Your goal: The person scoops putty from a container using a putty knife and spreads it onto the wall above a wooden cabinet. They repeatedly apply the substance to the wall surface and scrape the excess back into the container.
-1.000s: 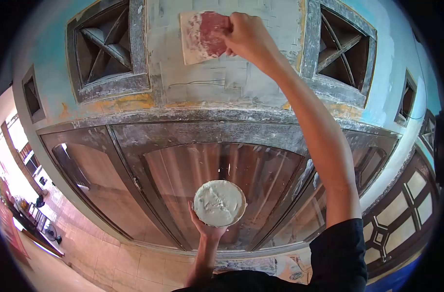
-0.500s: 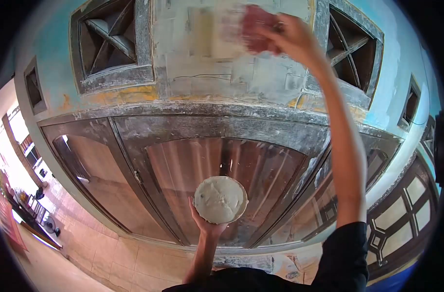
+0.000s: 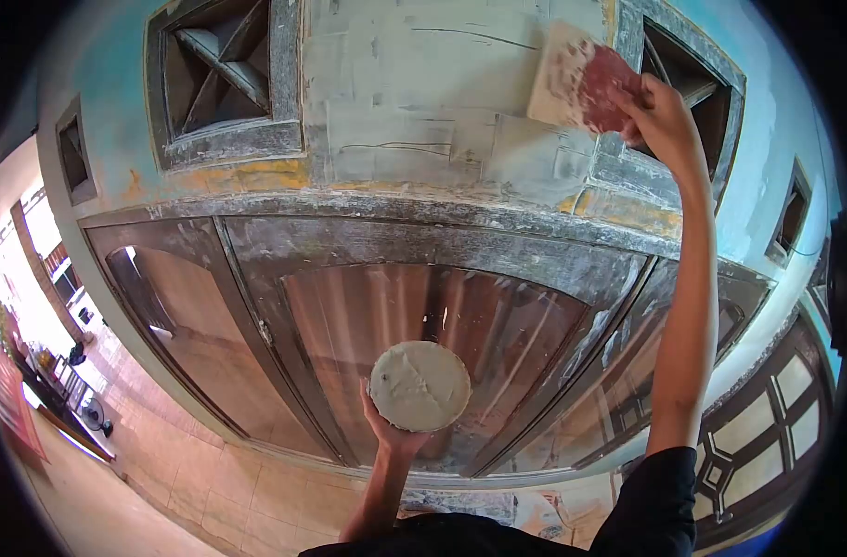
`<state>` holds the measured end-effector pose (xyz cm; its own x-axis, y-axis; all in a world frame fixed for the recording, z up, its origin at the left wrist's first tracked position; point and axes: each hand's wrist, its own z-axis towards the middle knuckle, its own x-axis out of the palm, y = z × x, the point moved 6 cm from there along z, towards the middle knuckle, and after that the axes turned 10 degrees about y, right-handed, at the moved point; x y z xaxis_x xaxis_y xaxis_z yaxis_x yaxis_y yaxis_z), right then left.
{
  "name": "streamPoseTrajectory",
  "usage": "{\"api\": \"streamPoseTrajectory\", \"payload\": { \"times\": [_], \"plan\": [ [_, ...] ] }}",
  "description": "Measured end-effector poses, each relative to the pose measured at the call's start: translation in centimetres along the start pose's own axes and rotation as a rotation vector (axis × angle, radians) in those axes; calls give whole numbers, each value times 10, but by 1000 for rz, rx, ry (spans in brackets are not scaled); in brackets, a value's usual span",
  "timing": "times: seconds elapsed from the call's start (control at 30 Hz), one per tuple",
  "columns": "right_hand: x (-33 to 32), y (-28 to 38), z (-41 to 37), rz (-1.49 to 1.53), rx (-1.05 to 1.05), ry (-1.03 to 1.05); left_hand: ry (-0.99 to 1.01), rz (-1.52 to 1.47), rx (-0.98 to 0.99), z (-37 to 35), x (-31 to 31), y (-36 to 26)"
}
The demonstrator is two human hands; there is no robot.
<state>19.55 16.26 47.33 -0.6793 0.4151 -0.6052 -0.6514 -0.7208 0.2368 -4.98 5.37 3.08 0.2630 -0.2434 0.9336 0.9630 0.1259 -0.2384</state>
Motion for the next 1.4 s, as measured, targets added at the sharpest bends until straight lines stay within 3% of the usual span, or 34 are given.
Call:
{"api": "streamPoseTrajectory", "payload": {
  "times": [0.23,0.3,0.33,0.4,0.53,0.63,0.77,0.83,0.9,0.97,1.1,1.2,1.3,1.4],
  "plan": [
    [103,114,66,-119,-363,-45,5,-13,-8,9,-24,13],
    [105,116,74,-211,-418,-274,35,50,9,11,-22,14],
    [104,99,75,-102,-241,13,37,1,-11,11,-18,15],
    [69,68,63,-420,-131,-21,36,-49,-30,8,-11,15],
    [-7,-34,13,-126,109,-4,-25,-2,-37,5,-9,7],
    [-32,-40,2,34,-7,59,-21,20,-30,6,-1,6],
    [39,68,23,-100,-264,6,-30,-55,-36,9,-9,13],
    [70,109,40,133,-264,27,0,-36,-41,10,-9,15],
    [90,118,58,6,-226,15,30,-13,-41,13,-5,16],
    [94,92,66,-140,-134,30,30,-50,-72,12,-3,18],
    [27,1,35,-305,-57,-11,-53,-39,-29,7,-8,12],
    [-21,-46,-15,89,99,9,-15,69,-38,5,3,8],
    [-29,-37,-42,210,108,-65,-38,-14,-73,8,-4,13],
    [0,-5,-28,237,-8,-6,-48,12,-78,9,-5,15]
  ]
}}
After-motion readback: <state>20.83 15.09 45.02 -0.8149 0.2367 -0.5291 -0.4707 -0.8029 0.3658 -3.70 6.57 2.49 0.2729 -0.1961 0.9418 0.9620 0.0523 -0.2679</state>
